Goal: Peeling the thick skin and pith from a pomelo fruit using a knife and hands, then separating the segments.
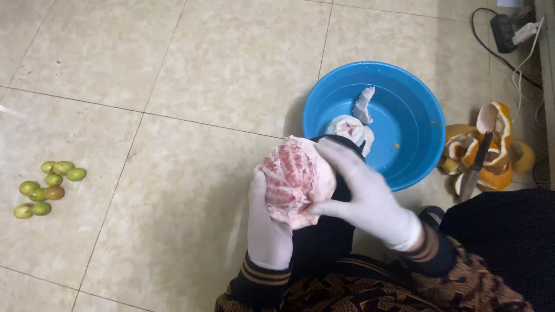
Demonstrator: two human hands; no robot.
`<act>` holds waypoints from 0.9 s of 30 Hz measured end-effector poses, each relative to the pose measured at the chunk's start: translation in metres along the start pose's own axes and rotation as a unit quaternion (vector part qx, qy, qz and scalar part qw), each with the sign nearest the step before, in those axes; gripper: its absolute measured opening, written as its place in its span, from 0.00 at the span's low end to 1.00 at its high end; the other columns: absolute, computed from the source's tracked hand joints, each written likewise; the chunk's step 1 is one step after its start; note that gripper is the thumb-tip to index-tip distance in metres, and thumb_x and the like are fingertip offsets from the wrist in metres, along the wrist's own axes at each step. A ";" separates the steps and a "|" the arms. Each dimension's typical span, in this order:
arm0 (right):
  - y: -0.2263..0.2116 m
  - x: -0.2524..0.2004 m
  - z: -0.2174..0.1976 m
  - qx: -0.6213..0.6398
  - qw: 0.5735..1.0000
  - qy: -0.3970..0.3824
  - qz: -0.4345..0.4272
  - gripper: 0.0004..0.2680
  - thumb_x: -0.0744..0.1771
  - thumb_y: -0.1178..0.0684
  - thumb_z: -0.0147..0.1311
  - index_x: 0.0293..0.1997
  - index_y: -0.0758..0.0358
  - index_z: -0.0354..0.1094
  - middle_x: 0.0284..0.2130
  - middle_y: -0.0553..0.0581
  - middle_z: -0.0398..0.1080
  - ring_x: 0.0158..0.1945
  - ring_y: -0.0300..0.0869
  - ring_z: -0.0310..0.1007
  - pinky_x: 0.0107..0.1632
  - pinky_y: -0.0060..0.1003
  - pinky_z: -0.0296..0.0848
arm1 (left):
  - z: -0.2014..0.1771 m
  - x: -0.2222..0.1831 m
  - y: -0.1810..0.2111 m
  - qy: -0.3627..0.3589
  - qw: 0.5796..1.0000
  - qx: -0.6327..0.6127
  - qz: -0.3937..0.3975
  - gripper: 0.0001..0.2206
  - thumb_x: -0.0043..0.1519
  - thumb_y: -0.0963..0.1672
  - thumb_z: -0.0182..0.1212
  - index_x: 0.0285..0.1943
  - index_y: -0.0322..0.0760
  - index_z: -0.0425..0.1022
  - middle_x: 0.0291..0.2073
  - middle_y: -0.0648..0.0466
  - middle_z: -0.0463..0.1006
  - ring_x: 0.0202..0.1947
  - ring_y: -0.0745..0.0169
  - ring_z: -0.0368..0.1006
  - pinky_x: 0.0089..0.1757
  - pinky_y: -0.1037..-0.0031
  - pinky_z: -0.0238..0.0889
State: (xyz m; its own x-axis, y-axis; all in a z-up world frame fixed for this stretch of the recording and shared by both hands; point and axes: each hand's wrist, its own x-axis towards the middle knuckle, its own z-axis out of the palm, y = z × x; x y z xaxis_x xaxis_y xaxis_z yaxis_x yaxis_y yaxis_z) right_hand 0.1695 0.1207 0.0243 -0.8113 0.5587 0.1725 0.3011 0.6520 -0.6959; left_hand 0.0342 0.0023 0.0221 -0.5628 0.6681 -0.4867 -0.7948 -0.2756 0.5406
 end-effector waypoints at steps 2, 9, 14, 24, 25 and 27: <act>0.000 0.000 0.000 0.000 0.999 0.030 -0.012 0.35 0.58 0.35 0.65 0.71 0.60 0.57 0.69 0.68 0.60 0.70 0.56 0.63 0.67 0.47 0.63 | -0.001 -0.004 -0.005 -0.023 0.999 0.019 0.016 0.22 0.66 0.49 0.49 0.62 0.27 0.69 0.49 0.41 0.77 0.45 0.52 0.76 0.43 0.67 0.72; 0.014 -0.011 -0.022 -0.040 0.993 0.063 -0.092 0.26 0.62 0.46 0.61 0.66 0.65 0.63 0.65 0.67 0.67 0.60 0.51 0.75 0.58 0.37 0.73 | -0.005 -0.013 -0.019 -0.087 0.992 0.084 0.031 0.22 0.66 0.48 0.49 0.62 0.23 0.67 0.50 0.42 0.76 0.47 0.59 0.73 0.48 0.71 0.67; 0.022 -0.011 -0.018 0.055 0.996 0.062 -0.024 0.23 0.63 0.52 0.59 0.66 0.62 0.65 0.63 0.65 0.69 0.60 0.48 0.74 0.58 0.35 0.71 | -0.019 0.000 -0.022 -0.038 0.953 0.292 0.073 0.31 0.61 0.50 0.55 0.70 0.33 0.55 0.59 0.42 0.67 0.57 0.53 0.67 0.56 0.64 0.66; 0.000 -0.014 -0.015 0.000 0.995 0.081 0.051 0.28 0.58 0.44 0.69 0.64 0.61 0.66 0.60 0.61 0.71 0.59 0.48 0.75 0.59 0.37 0.72 | -0.009 -0.002 -0.017 -0.163 0.701 0.607 0.337 0.54 0.42 0.51 0.80 0.76 0.32 0.50 0.73 0.31 0.52 0.68 0.33 0.60 0.61 0.49 0.60; -0.001 -0.013 -0.015 -0.057 0.993 0.080 0.059 0.30 0.58 0.39 0.69 0.64 0.61 0.65 0.59 0.62 0.72 0.55 0.48 0.77 0.55 0.37 0.74 | -0.008 -0.002 -0.018 -0.164 0.690 0.619 0.337 0.57 0.40 0.53 0.82 0.77 0.34 0.50 0.73 0.30 0.51 0.69 0.30 0.59 0.61 0.45 0.58; 0.002 -0.016 -0.017 -0.084 0.991 0.097 0.038 0.26 0.60 0.43 0.67 0.62 0.62 0.67 0.58 0.62 0.74 0.51 0.47 0.79 0.50 0.36 0.76 | -0.002 -0.006 -0.012 -0.181 0.706 0.614 0.303 0.56 0.39 0.51 0.81 0.77 0.34 0.49 0.74 0.32 0.49 0.70 0.32 0.56 0.62 0.45 0.56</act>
State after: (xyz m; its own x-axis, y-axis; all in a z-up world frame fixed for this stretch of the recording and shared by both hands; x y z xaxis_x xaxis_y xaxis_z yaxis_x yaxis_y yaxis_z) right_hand 0.1916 0.1215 0.0318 -0.6759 0.6872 0.2664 0.4508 0.6714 -0.5883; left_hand 0.0466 0.0000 0.0179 -0.4436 0.8786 0.1768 0.4883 0.0716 0.8697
